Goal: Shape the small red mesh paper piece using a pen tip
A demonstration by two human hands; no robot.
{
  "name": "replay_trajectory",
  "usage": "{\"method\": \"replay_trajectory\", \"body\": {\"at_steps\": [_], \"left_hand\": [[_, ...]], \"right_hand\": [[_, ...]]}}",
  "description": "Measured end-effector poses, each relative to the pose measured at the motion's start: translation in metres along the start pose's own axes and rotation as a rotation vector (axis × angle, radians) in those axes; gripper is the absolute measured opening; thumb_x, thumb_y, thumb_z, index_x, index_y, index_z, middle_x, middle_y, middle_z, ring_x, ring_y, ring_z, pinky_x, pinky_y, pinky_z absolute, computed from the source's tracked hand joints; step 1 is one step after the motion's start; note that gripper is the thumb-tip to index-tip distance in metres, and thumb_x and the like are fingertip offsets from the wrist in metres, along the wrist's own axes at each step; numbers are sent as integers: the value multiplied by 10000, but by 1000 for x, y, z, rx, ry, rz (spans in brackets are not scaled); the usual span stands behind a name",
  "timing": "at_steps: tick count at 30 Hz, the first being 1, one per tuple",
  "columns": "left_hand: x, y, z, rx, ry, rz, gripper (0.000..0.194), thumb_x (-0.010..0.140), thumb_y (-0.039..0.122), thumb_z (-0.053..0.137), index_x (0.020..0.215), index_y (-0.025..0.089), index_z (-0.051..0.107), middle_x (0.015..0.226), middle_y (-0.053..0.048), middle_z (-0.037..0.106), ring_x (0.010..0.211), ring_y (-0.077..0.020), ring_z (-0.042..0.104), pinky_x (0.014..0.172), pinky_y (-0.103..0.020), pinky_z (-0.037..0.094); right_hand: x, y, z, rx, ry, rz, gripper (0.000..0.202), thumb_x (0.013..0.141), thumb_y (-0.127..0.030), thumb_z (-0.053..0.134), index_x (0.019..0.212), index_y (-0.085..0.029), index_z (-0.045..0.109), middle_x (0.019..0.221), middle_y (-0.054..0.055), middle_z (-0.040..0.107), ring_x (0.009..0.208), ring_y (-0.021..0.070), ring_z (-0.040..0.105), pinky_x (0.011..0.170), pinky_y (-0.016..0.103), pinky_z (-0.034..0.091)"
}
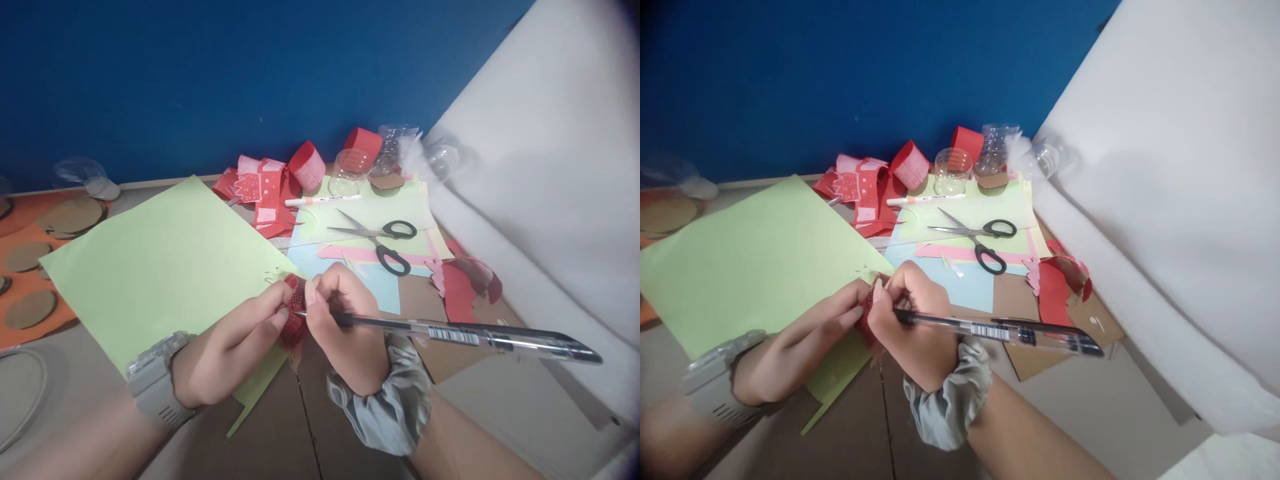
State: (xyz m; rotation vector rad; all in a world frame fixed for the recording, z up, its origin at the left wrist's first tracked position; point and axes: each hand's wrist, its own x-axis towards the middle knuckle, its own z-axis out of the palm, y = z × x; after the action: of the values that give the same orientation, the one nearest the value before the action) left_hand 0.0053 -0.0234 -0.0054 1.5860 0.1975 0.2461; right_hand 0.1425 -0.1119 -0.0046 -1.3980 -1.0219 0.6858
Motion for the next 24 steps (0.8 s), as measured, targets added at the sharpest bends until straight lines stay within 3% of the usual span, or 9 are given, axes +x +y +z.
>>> {"method": "replay_trajectory", "body": {"at_steps": [24], "left_hand": [[0,0,2,14,20,36,271,1041,170,254,878,171,469,851,-25,517,793,-161,480,769,-288,399]], "right_hand": [[-1,1,1,6,-5,25,283,886,-205,524,660,-221,355,568,-69,342,498,84,319,463,248,272]]}}
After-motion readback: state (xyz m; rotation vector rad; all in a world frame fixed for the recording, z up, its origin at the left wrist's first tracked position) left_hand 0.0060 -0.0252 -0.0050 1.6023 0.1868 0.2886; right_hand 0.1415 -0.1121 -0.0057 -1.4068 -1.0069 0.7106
